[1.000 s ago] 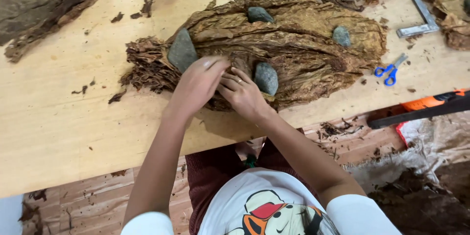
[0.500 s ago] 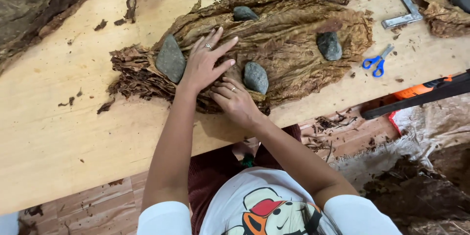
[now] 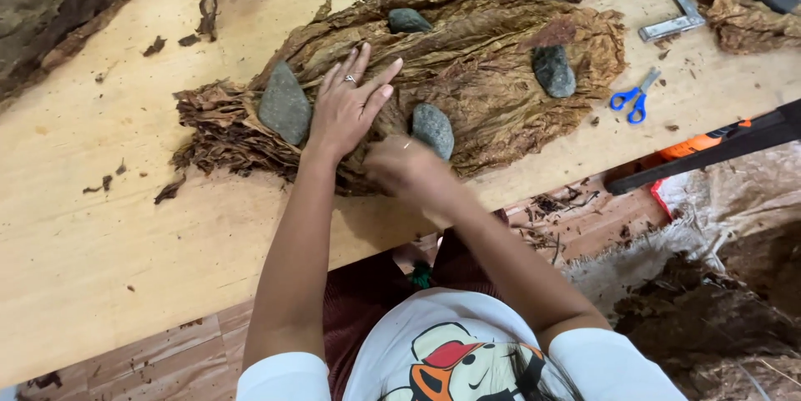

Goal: The person uses smooth stones to press and flatten a bundle of dried leaves on a wooden table. They repeatedly lift the leaves, reposition the stones, and smooth the material by hand to maintain even pressure.

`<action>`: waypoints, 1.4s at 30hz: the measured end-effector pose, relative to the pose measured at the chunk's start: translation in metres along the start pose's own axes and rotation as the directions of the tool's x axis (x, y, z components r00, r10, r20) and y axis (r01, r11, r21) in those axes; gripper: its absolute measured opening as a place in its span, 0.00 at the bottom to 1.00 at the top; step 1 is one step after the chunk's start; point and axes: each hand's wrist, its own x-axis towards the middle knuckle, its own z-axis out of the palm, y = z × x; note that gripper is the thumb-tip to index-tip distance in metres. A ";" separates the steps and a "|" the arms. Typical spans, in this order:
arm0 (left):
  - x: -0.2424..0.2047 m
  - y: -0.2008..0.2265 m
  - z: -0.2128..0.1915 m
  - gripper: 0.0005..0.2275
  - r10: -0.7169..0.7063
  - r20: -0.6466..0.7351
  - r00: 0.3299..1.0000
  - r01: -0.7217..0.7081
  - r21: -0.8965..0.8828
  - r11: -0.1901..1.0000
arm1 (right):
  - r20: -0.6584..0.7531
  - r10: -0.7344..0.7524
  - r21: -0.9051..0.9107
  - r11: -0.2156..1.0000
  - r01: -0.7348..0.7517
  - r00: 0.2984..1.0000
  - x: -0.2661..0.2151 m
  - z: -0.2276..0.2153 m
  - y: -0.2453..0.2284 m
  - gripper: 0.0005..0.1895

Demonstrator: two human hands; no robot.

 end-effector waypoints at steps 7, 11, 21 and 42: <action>0.001 0.004 -0.002 0.18 -0.069 0.010 0.998 0.069 -0.098 0.993 | -0.206 0.027 -0.446 0.887 -0.119 0.978 0.022 -0.076 0.068 0.27; 0.005 0.004 0.001 0.20 -0.107 0.000 0.994 0.105 -0.191 0.976 | -0.207 -0.006 -0.564 0.817 -0.115 0.978 0.016 -0.073 0.078 0.12; 0.020 0.005 0.012 0.28 -0.269 0.101 0.958 0.286 -0.242 0.927 | -0.259 -0.045 -0.461 0.884 -0.082 0.965 -0.026 -0.055 0.055 0.03; 0.018 0.022 0.008 0.13 -0.063 0.047 0.997 0.062 0.007 0.998 | -0.305 0.127 -0.314 0.922 -0.226 0.944 0.009 -0.089 0.046 0.05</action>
